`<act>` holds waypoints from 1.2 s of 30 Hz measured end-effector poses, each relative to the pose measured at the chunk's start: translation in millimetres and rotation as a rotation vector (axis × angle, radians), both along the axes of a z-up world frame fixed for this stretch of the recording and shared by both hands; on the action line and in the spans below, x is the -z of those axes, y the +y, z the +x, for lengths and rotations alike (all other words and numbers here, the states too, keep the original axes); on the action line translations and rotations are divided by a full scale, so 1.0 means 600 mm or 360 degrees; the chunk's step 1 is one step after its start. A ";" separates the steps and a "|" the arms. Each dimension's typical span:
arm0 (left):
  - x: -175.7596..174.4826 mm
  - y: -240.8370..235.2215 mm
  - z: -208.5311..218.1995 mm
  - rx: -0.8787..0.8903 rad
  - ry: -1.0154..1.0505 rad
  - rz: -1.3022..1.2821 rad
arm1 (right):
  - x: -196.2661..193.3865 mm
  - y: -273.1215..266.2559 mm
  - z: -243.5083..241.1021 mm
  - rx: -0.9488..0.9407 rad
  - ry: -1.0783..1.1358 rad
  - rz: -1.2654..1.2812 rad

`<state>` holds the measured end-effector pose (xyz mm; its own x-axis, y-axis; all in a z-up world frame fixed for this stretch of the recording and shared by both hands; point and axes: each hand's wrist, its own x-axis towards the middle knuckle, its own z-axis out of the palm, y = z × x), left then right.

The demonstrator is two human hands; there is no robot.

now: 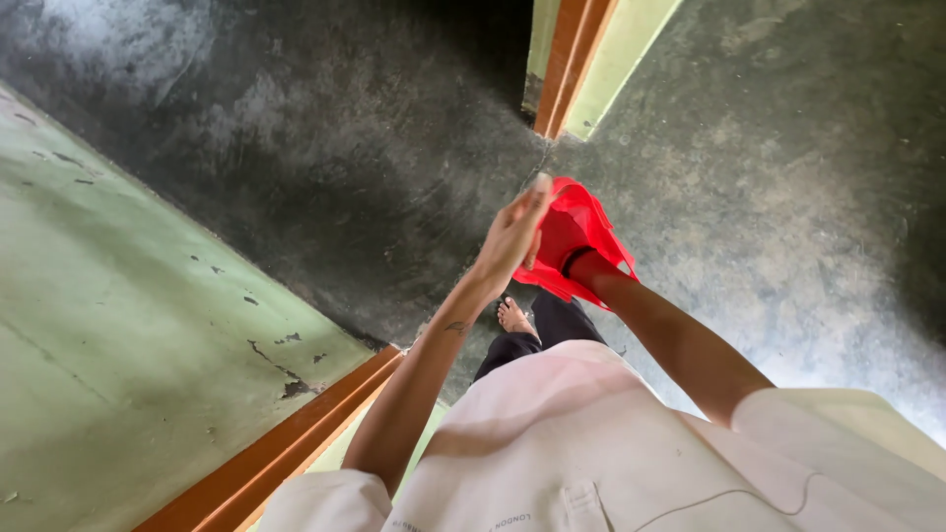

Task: Stir-frying corn kernels in a pan on a gas stove.

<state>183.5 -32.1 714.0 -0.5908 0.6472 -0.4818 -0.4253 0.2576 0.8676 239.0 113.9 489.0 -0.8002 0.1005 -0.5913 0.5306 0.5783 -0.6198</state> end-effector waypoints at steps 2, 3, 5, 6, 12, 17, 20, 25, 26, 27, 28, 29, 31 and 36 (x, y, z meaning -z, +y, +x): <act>-0.002 0.018 0.013 0.0066 0.0107 -0.0065 | -0.020 0.005 0.027 0.0028 0.0202 0.0008; -0.003 0.029 0.017 0.0122 0.0213 -0.0136 | -0.031 0.009 0.037 0.0046 0.0404 0.0012; 0.061 0.045 0.019 0.0149 0.0437 -0.0087 | -0.073 0.030 0.066 0.0013 0.0565 0.0214; 0.094 0.057 0.020 0.0171 0.0653 -0.0032 | -0.094 0.043 0.082 -0.0030 0.0716 0.0419; -0.004 0.105 0.006 0.0486 0.0495 -0.0357 | -0.346 0.086 0.160 -0.0029 0.0863 0.0767; 0.007 0.144 0.009 0.0642 0.0441 -0.0206 | -0.389 0.177 0.211 0.0930 0.0511 -0.0273; -0.021 0.179 0.017 0.0713 0.0243 -0.0156 | -0.431 0.236 0.236 0.1441 0.0507 -0.1081; -0.115 0.265 0.056 0.0746 0.0049 -0.0167 | -0.445 0.340 0.287 0.1925 0.0619 -0.1869; -0.112 0.283 0.058 0.0733 0.0088 -0.0096 | -0.433 0.368 0.298 0.1973 0.0682 -0.1941; -0.109 0.301 0.061 0.0719 0.0127 -0.0024 | -0.419 0.395 0.310 0.2019 0.0746 -0.2014; -0.106 0.314 0.061 0.0723 0.0129 -0.0014 | -0.417 0.418 0.323 0.2019 0.0755 -0.2005; -0.102 0.327 0.061 0.0813 0.0137 0.0042 | -0.414 0.440 0.336 0.2031 0.0786 -0.2066; -0.101 0.353 0.064 0.0908 0.0160 0.0102 | -0.407 0.477 0.354 0.2037 0.0834 -0.2130; -0.052 0.439 0.084 0.1121 0.0366 0.0279 | -0.363 0.563 0.400 0.1740 0.1153 -0.1600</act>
